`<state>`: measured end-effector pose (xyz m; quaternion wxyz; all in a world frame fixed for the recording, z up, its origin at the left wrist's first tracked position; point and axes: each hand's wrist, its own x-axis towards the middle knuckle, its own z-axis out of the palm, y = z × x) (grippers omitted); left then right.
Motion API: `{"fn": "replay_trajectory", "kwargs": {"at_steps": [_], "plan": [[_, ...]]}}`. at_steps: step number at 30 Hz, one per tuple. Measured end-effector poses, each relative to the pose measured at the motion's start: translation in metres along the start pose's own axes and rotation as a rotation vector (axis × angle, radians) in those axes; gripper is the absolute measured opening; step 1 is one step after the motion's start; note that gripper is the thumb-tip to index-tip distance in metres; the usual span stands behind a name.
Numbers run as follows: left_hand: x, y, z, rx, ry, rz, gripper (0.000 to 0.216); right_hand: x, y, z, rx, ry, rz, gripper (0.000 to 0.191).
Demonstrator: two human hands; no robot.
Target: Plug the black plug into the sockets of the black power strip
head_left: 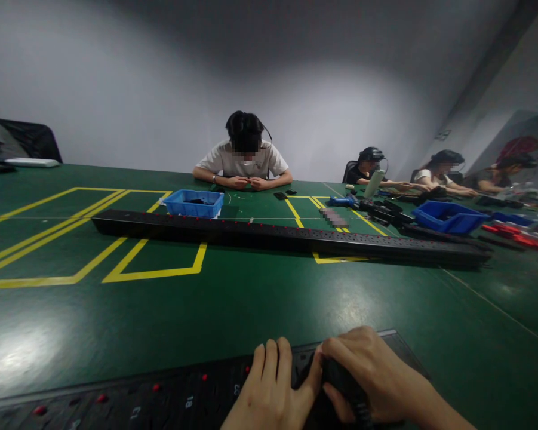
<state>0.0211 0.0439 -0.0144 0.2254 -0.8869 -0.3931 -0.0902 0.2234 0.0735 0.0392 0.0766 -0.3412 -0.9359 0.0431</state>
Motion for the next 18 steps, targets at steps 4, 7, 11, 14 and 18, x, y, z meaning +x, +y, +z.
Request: {"fn": "replay_trajectory", "kwargs": {"at_steps": [4, 7, 11, 14, 18], "plan": [[0.001, -0.001, -0.007, -0.045, -0.106, 0.02, 0.079, 0.0, 0.001, 0.001, -0.018, -0.001, -0.013, 0.015], [0.002, -0.002, -0.011, -0.054, -0.142, 0.024, 0.081, -0.001, 0.002, 0.002, -0.023, -0.005, -0.026, 0.014], [0.003, -0.003, -0.012, -0.068, -0.168, 0.04, 0.084, -0.001, 0.002, 0.002, -0.043, 0.008, -0.028, 0.014], [0.003, -0.004, -0.012, -0.082, -0.168, 0.045, 0.083, -0.001, 0.001, 0.002, -0.057, 0.017, -0.026, 0.014], [0.003, -0.004, -0.013, -0.077, -0.163, 0.045, 0.08, -0.001, 0.001, 0.001, -0.064, 0.019, -0.028, 0.013]]}}
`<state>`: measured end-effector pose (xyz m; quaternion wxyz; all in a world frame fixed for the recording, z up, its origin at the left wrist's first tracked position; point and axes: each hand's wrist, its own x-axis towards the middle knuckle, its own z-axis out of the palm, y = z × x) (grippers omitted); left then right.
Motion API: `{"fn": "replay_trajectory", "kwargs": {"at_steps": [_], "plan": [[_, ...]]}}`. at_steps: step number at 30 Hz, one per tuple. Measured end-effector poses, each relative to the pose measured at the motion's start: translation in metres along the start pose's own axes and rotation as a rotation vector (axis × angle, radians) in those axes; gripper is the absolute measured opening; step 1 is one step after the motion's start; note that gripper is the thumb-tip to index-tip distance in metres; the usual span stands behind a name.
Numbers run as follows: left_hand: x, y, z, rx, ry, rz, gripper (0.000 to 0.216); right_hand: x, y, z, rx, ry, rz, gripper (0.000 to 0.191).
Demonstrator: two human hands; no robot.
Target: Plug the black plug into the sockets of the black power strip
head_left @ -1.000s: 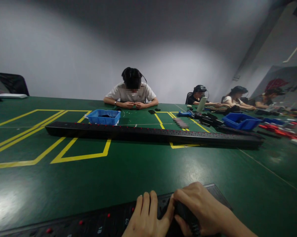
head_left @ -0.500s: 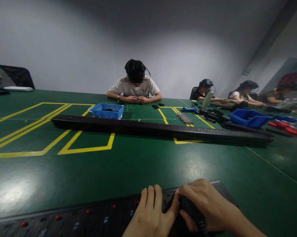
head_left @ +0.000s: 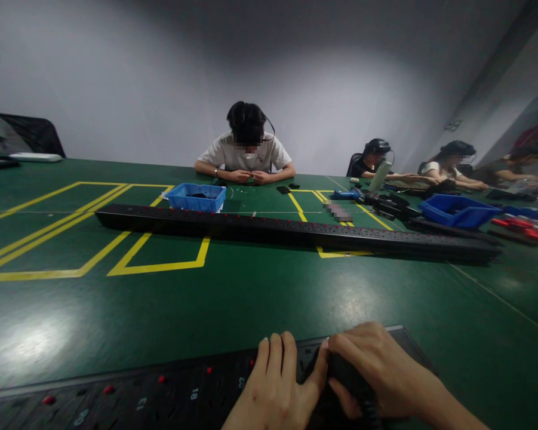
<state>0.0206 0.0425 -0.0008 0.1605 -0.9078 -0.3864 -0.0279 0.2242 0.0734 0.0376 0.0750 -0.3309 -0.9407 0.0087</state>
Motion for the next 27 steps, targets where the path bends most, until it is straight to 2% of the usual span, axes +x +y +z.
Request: {"fn": "replay_trajectory", "kwargs": {"at_steps": [22, 27], "plan": [[-0.0008, -0.0026, -0.0058, -0.044, -0.061, 0.02, 0.082, -0.0021, 0.0015, 0.0043, -0.01, 0.013, -0.002, 0.011], [-0.0009, -0.0017, -0.0052, -0.044, -0.043, 0.011, 0.081, -0.0028, 0.0016, 0.0055, -0.012, 0.023, -0.007, 0.012]]}}
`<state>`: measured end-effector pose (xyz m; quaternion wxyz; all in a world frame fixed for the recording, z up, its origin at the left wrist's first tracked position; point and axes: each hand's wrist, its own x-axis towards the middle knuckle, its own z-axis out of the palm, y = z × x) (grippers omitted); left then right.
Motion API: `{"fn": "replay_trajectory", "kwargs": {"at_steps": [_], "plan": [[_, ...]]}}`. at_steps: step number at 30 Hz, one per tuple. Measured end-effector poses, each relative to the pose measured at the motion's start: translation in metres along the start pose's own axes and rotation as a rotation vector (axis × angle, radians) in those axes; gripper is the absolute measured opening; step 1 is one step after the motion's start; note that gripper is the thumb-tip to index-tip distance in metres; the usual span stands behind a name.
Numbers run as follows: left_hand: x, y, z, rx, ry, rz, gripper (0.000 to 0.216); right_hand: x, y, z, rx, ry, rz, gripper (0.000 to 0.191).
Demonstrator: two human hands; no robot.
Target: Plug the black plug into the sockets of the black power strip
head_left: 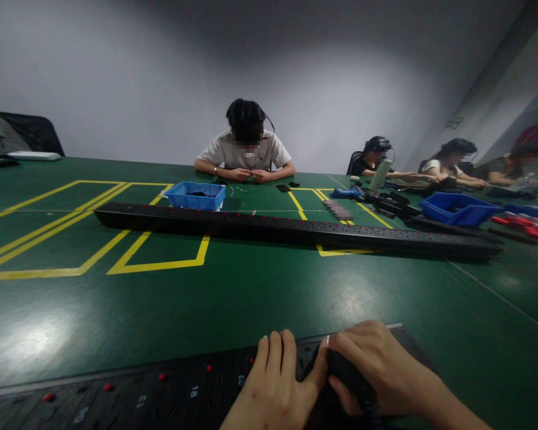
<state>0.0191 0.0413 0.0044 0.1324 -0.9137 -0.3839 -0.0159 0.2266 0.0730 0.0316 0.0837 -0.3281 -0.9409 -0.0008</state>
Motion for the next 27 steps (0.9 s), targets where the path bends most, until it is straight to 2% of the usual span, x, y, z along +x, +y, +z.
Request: {"fn": "replay_trajectory", "kwargs": {"at_steps": [15, 18, 24, 27], "plan": [[0.001, 0.001, 0.003, 0.014, 0.026, -0.009, 0.082, 0.001, 0.001, 0.0, -0.008, 0.001, -0.016, 0.012], [0.001, 0.002, 0.007, 0.037, 0.057, -0.024, 0.079, 0.0, -0.001, -0.001, -0.015, 0.008, 0.006, 0.013], [0.001, 0.004, 0.012, 0.054, 0.097, -0.039, 0.078, -0.001, -0.003, 0.0, -0.06, 0.109, 0.088, 0.019], [0.001, 0.004, 0.012, 0.052, 0.095, -0.045, 0.079, -0.001, -0.003, -0.001, -0.07, 0.088, 0.092, 0.021]]}}
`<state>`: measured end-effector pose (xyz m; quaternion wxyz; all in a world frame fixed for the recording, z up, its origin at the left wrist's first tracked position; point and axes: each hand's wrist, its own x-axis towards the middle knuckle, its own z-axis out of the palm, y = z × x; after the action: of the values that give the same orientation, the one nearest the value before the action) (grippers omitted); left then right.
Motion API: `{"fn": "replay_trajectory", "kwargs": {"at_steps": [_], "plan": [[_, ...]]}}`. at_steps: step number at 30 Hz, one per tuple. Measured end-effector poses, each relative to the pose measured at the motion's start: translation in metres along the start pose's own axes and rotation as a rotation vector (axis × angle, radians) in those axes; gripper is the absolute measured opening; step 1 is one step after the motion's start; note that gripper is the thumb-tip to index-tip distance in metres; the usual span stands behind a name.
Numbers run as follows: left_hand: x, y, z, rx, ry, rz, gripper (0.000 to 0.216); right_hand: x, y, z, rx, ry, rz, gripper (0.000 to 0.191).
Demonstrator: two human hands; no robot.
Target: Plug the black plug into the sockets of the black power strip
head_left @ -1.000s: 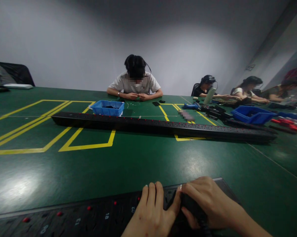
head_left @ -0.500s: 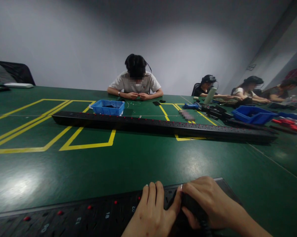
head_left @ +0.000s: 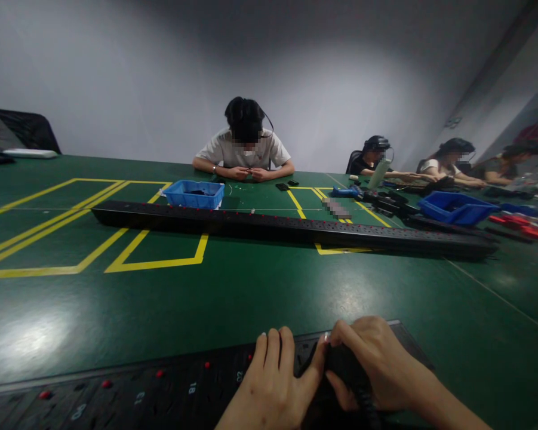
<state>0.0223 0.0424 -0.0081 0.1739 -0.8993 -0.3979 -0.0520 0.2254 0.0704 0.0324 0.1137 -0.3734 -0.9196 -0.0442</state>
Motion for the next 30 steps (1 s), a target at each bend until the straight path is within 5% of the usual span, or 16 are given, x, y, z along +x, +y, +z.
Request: {"fn": "replay_trajectory", "kwargs": {"at_steps": [30], "plan": [[-0.0004, -0.0025, -0.0065, 0.002, -0.033, 0.018, 0.079, 0.0037, 0.0003, -0.004, 0.006, -0.028, -0.092, 0.009]]}}
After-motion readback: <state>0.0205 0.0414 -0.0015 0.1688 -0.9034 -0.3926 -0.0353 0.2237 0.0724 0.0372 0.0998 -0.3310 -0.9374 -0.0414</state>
